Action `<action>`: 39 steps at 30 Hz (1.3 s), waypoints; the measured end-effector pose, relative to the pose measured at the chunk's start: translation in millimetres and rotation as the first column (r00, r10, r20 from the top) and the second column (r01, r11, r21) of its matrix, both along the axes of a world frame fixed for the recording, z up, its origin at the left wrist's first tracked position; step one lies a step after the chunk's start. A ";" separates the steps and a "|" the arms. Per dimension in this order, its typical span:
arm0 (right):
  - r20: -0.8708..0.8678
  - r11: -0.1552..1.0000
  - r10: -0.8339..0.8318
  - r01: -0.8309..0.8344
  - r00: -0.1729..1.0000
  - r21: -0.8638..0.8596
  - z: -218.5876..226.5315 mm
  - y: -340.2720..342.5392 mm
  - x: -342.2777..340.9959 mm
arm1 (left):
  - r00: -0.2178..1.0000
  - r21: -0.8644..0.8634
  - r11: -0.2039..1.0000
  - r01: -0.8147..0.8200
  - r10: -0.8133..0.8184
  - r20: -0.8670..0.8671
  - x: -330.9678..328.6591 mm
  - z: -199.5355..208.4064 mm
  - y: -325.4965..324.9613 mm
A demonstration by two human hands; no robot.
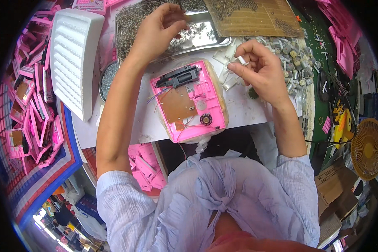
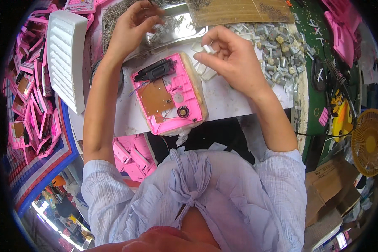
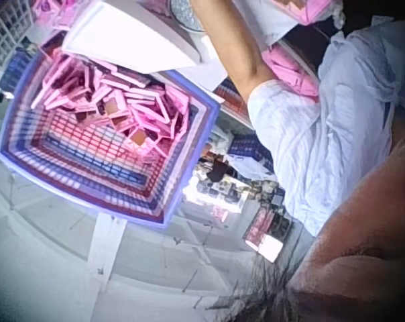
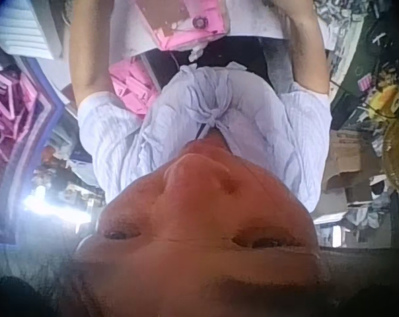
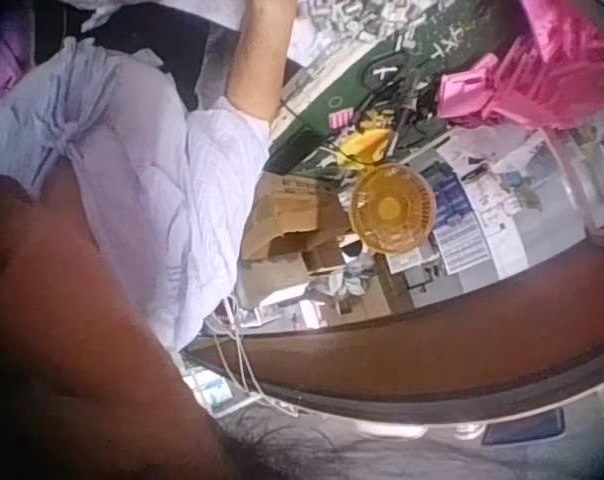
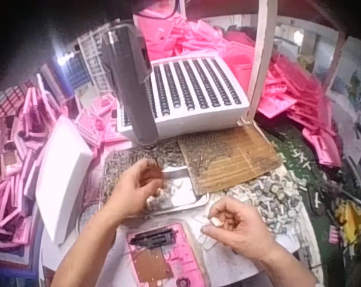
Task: Assembling and soldering components inside a pink plastic toy casing.
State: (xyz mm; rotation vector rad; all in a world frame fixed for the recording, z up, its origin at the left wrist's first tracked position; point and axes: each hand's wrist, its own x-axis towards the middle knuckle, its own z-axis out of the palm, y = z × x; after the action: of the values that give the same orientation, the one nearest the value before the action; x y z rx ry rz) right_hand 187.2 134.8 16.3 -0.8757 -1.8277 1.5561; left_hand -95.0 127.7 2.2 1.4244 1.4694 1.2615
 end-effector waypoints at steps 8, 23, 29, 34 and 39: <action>0.024 1.000 0.002 -0.002 1.000 -0.003 -7.6 -1.7 -1.0 | 0.389 -0.136 0.990 0.040 -0.141 -0.910 8.9 -9.9 1.3; -0.069 0.932 0.055 -0.026 0.996 0.362 11.1 -47.7 18.3 | 0.853 -0.366 0.892 0.264 -0.039 0.520 72.3 33.2 -149.7; -0.094 0.928 0.132 -0.090 0.987 0.362 3.4 -53.6 19.4 | 0.773 -0.385 0.891 0.242 0.062 0.631 76.2 19.7 -172.4; 0.081 0.850 0.242 -0.251 0.967 0.463 8.6 -58.5 17.2 | 0.784 -0.438 0.851 0.289 0.053 0.619 78.8 16.1 -176.7; 0.139 0.946 0.307 -0.317 0.942 0.061 6.3 -57.0 39.4 | 0.962 -0.265 0.942 0.205 -0.244 -0.123 69.9 22.3 -154.1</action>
State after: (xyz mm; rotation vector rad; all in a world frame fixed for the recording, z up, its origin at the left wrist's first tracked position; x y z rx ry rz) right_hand 226.6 77.8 22.6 -0.6849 -2.1941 1.6278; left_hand -25.1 -26.3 24.5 1.4950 1.4593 0.8096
